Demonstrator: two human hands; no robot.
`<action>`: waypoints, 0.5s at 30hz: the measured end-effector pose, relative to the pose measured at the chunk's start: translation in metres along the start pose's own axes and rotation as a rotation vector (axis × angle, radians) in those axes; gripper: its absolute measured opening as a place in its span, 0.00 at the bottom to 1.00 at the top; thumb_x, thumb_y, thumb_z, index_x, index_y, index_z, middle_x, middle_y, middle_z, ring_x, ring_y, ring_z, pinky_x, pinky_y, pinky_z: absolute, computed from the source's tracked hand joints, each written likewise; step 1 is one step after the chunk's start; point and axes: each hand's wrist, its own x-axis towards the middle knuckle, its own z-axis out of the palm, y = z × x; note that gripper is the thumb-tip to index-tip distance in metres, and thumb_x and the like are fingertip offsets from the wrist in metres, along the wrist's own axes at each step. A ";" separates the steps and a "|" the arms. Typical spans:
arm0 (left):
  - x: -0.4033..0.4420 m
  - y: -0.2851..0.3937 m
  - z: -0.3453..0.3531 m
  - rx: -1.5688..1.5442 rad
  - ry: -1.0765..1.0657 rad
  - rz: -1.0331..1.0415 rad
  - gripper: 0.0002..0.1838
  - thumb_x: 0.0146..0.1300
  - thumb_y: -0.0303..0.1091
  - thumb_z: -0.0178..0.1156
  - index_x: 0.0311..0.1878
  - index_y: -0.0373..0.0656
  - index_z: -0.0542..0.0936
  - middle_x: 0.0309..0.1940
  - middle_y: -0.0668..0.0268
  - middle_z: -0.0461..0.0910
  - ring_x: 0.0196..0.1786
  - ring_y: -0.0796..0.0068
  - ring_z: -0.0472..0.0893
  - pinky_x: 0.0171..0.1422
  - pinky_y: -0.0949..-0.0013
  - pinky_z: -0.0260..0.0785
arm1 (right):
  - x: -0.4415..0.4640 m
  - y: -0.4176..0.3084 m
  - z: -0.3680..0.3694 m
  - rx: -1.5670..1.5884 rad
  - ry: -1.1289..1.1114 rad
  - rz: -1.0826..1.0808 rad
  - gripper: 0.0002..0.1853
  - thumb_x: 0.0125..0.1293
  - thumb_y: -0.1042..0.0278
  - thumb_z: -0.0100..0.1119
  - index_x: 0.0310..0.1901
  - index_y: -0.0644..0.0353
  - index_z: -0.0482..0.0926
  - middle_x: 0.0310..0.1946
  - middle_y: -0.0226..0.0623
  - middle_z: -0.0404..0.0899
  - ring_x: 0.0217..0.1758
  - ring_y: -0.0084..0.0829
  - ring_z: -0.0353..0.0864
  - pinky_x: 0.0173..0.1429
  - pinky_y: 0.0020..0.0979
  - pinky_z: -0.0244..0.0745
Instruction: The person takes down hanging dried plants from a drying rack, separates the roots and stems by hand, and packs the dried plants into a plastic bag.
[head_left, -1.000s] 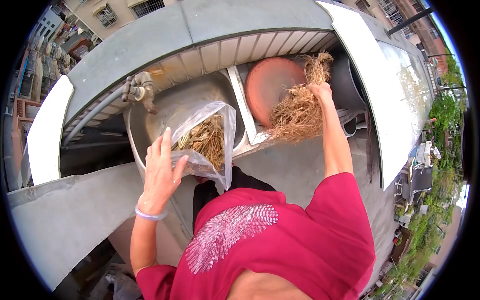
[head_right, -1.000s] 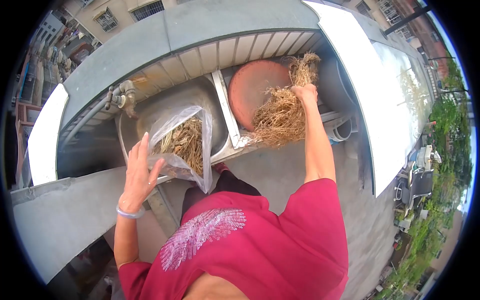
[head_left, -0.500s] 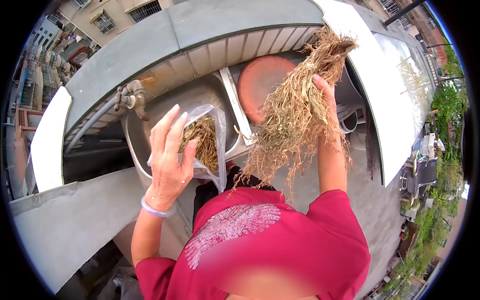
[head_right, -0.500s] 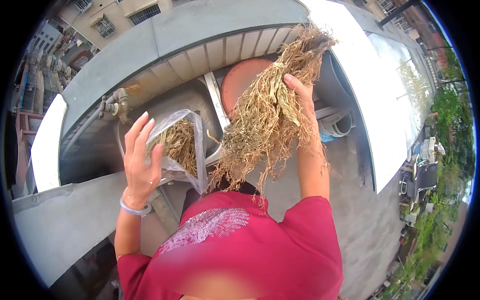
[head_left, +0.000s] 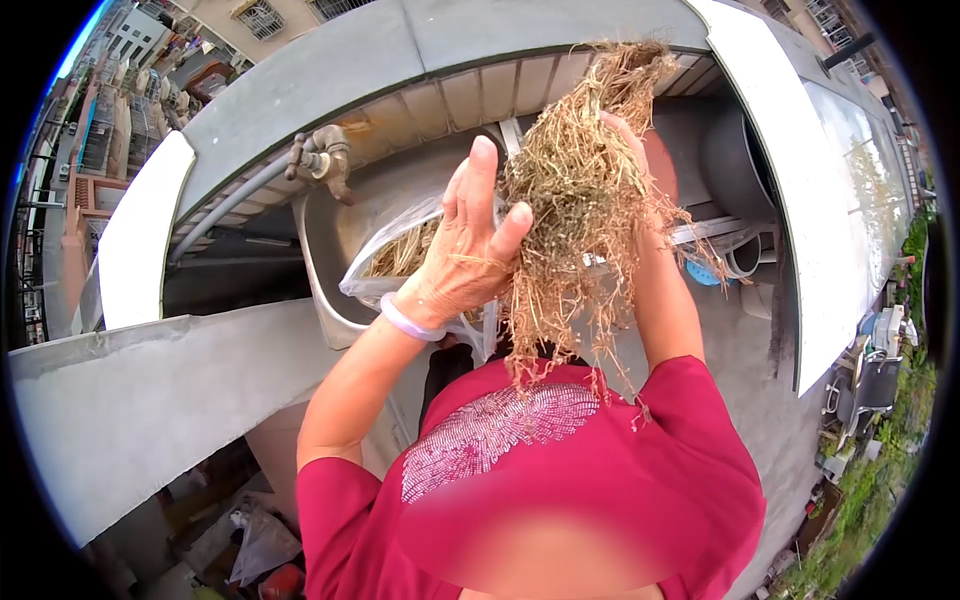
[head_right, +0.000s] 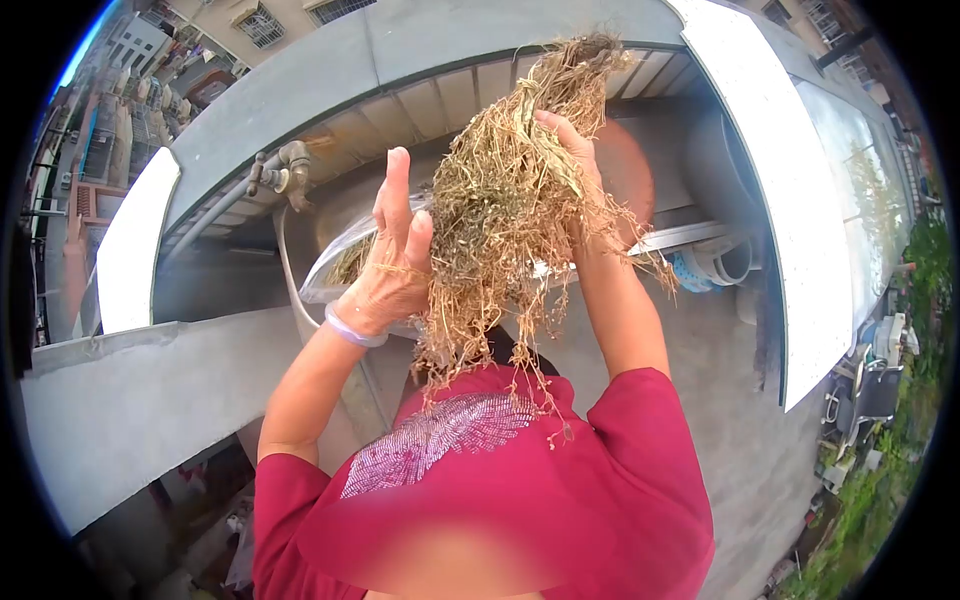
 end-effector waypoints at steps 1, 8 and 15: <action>-0.002 -0.002 0.003 0.052 -0.015 0.073 0.48 0.47 0.27 0.63 0.68 0.60 0.47 0.67 0.35 0.43 0.68 0.35 0.52 0.70 0.45 0.46 | 0.002 0.003 0.005 -0.018 0.032 -0.020 0.12 0.57 0.66 0.61 0.40 0.65 0.78 0.29 0.35 0.80 0.27 0.25 0.81 0.31 0.25 0.78; -0.004 0.015 0.027 0.146 0.114 0.089 0.27 0.56 0.38 0.58 0.58 0.64 0.62 0.63 0.45 0.58 0.66 0.43 0.61 0.70 0.49 0.42 | 0.007 0.042 0.015 -0.410 0.239 -0.565 0.15 0.54 0.71 0.62 0.42 0.68 0.77 0.35 0.37 0.80 0.35 0.26 0.78 0.43 0.28 0.75; 0.026 -0.004 0.027 0.082 0.182 -0.010 0.29 0.44 0.31 0.66 0.53 0.47 0.70 0.48 0.58 0.71 0.52 0.55 0.72 0.58 0.54 0.60 | 0.007 0.057 0.034 -0.166 0.330 -0.897 0.28 0.52 0.82 0.62 0.56 0.68 0.65 0.46 0.38 0.74 0.45 0.28 0.74 0.52 0.28 0.72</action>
